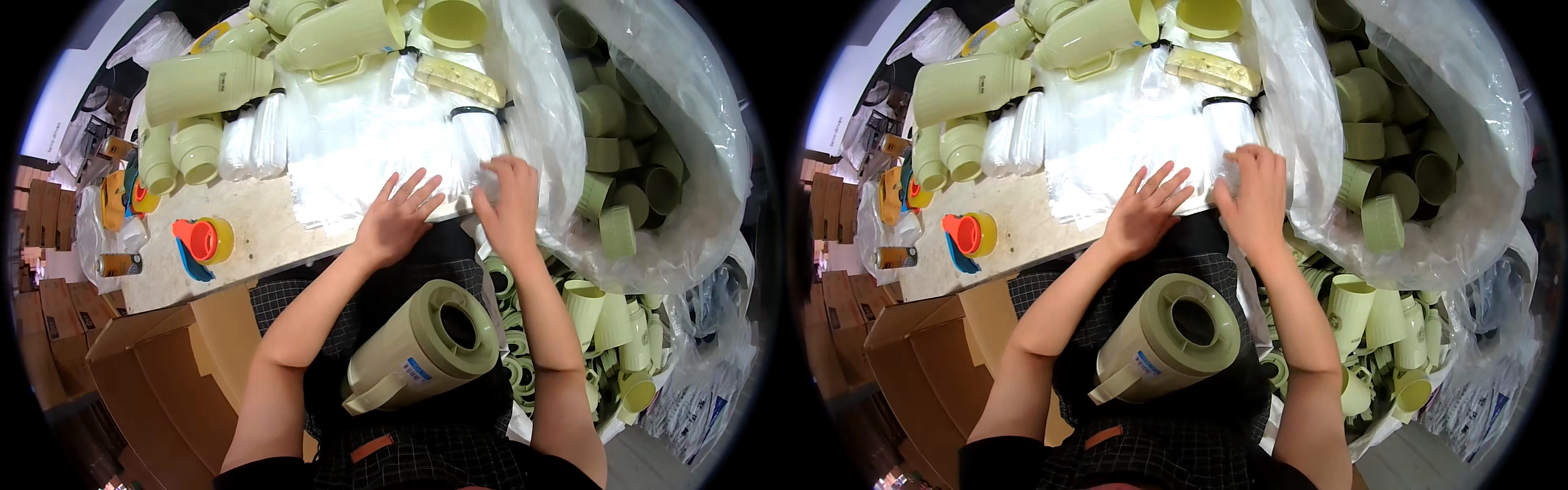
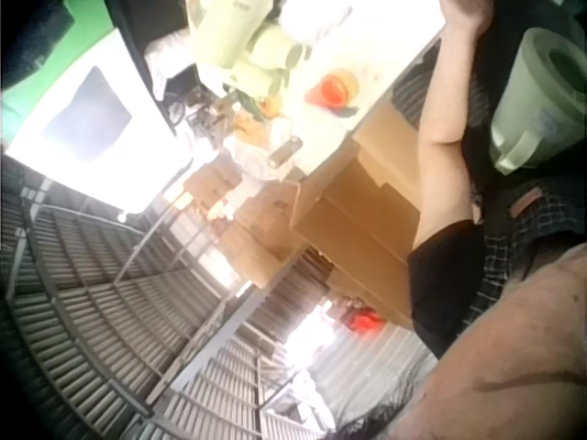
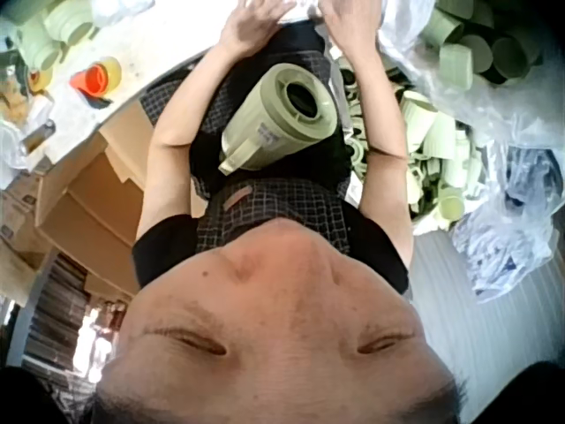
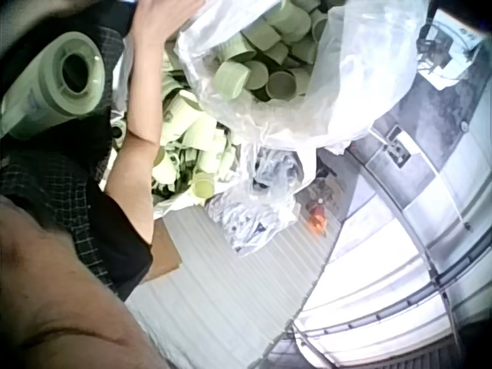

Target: The person places items into plastic bags, puts the bagged items into a cardboard box, and then assembles and tapes a new cardboard box.

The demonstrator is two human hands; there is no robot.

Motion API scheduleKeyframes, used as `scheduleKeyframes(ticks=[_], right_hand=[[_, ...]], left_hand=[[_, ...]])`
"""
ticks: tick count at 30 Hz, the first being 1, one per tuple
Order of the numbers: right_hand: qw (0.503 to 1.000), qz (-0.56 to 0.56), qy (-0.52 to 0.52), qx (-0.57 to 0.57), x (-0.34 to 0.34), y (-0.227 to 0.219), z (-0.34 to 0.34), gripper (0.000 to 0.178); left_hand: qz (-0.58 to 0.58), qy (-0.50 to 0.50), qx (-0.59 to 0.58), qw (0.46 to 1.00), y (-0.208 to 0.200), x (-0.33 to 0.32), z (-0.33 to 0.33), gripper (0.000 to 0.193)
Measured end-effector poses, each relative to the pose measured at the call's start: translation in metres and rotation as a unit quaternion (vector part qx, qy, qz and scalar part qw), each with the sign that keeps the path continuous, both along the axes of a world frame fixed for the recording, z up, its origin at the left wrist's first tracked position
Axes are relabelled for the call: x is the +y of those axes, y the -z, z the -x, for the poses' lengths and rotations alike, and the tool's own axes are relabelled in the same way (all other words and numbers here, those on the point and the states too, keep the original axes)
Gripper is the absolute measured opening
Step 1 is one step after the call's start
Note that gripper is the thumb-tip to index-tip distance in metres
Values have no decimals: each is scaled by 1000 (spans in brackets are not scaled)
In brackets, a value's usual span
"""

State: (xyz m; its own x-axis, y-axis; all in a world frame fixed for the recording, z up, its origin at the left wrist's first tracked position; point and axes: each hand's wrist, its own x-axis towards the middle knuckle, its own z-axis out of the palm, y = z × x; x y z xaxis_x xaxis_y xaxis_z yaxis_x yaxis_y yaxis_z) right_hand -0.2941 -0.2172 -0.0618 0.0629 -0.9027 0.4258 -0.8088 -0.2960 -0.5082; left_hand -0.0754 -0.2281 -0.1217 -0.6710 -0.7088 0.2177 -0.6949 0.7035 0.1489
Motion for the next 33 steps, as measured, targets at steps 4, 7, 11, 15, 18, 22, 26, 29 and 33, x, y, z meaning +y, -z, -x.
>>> scheduleKeyframes(ticks=[4, 7, 11, 15, 18, 22, 26, 29, 33], right_hand=[[995, -53, 12, -81, 51, -20, -4, 43], [996, -2, 79, -47, 29, -9, 2, 52], [997, 6, 52, 65, -25, 31, 4, 54], [992, -34, 80, -86, -35, 20, 4, 41], [998, -17, 46, -38, -30, 36, -15, 39], [996, -19, 31, 83, -9, 25, -4, 50], [938, -221, -149, -220, 48, -33, 2, 49], [835, -370, -296, -280, 105, -55, -15, 62], [843, -351, -317, -256, 110, -56, -19, 68]], left_hand=[[30, -29, -5, 999, -6, 8, -2, 63], [55, -57, 15, 997, -8, 11, 7, 63], [76, -48, 13, 996, -5, 13, 21, 64], [76, -35, 6, 996, -1, 9, 18, 59], [82, -25, -7, 996, 7, 10, 15, 53], [31, 7, -9, 999, -2, 21, 6, 51], [-119, -39, 138, 983, -32, 79, -38, 41], [-213, -46, 300, 929, -85, 100, -52, 27], [-77, 67, 332, 938, -174, 90, -25, 9]])
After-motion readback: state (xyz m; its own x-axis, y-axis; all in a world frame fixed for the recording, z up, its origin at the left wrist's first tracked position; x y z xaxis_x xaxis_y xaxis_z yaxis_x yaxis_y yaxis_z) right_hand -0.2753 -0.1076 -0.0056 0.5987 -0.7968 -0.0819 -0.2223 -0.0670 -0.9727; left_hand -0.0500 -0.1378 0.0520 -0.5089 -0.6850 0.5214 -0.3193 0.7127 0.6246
